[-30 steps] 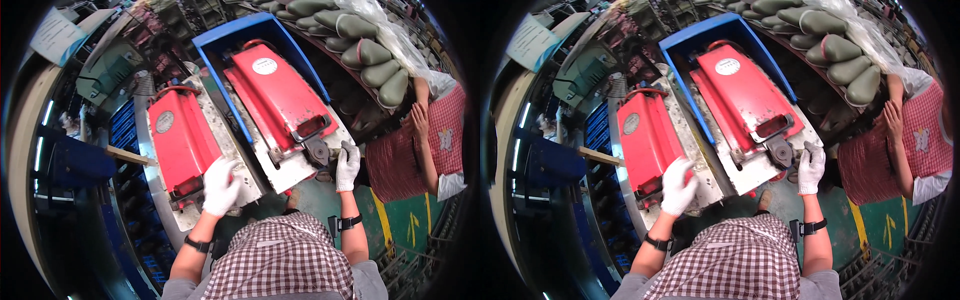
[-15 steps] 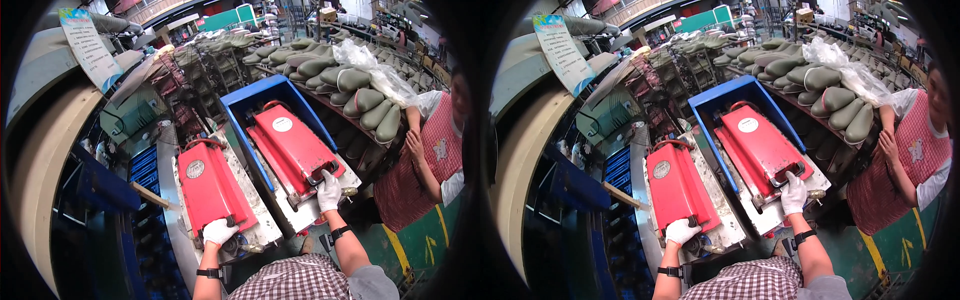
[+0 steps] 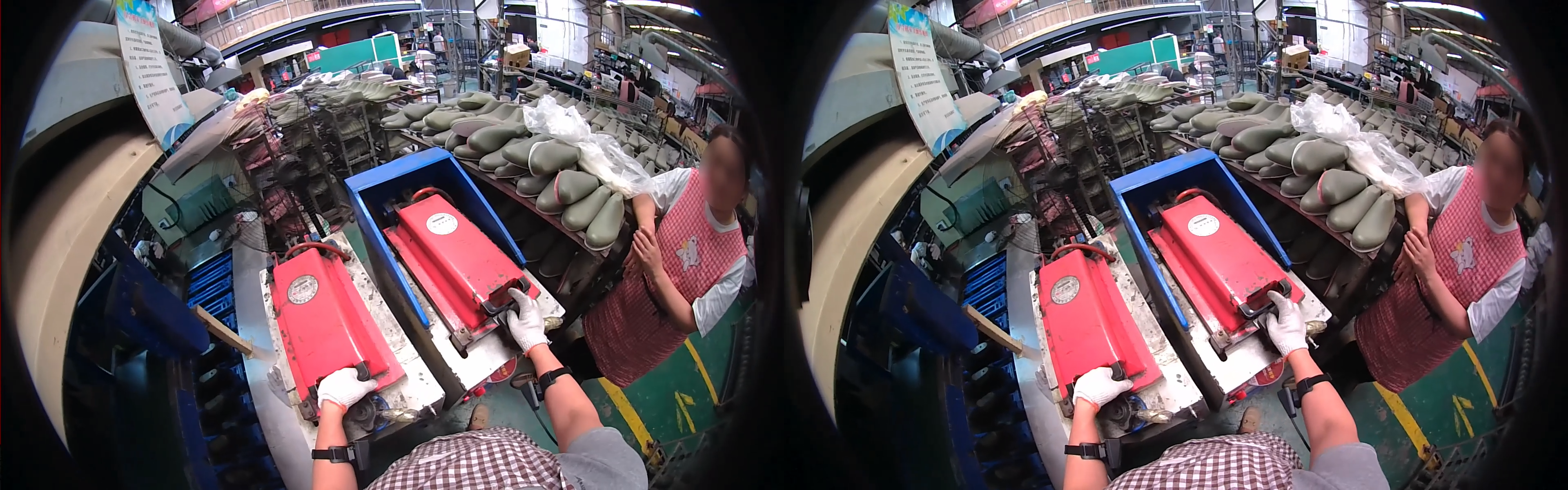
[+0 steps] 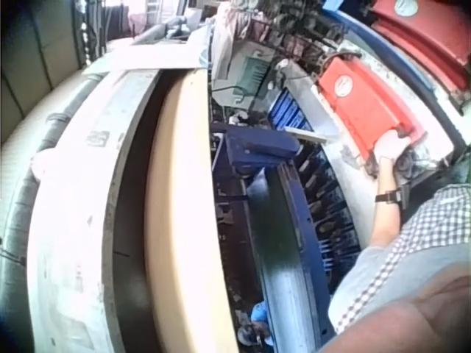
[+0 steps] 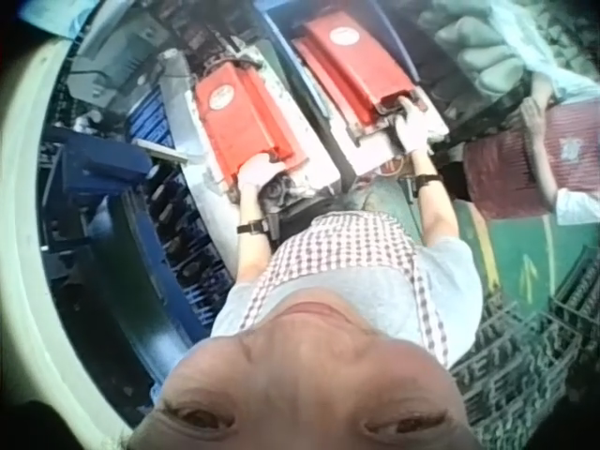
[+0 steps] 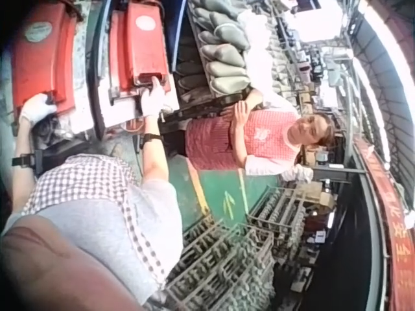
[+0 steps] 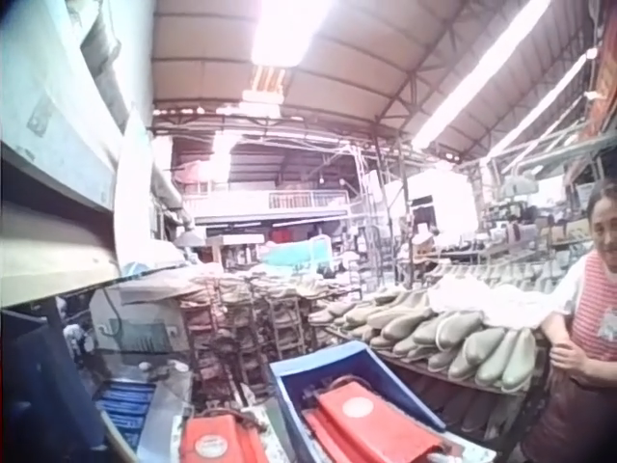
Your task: The person is operating a sole-pressing machine to manufacture shoes.
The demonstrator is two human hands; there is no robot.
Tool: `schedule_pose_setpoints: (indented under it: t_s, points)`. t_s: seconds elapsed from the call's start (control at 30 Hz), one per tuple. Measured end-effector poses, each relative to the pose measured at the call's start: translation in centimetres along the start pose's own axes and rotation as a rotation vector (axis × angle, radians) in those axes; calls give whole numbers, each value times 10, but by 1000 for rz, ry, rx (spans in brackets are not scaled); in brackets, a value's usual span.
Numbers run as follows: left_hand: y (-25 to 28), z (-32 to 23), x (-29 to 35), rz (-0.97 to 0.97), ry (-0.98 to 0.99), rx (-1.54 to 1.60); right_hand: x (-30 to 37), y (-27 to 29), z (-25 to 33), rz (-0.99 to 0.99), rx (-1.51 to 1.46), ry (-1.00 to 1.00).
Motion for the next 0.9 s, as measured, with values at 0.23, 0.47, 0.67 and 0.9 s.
schedule_pose_setpoints:
  t_s: [0.23, 0.47, 0.67, 0.9]
  points:
    - [2, -9, 2, 18, 3, -11, 5, 5, -7, -90, -24, 12]
    - [-12, 10, -9, 28, 28, 31, 1, 2, -7, -115, -30, 28]
    - [6, -10, 4, 30, 39, -67, 3, 3, 0, -68, -55, 0]
    - [2, -6, 4, 55, 70, -44, 5, 0, -10, -163, -73, 12]
Point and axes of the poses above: each hand's wrist, its own x-axis away from the middle knuckle, its own y-axis out of the back of the hand, z = x × y, the point moved 6 cm from there along -x, towards the middle knuckle, and after that the axes turned 11 degrees about -y, right-handed, at the moved point
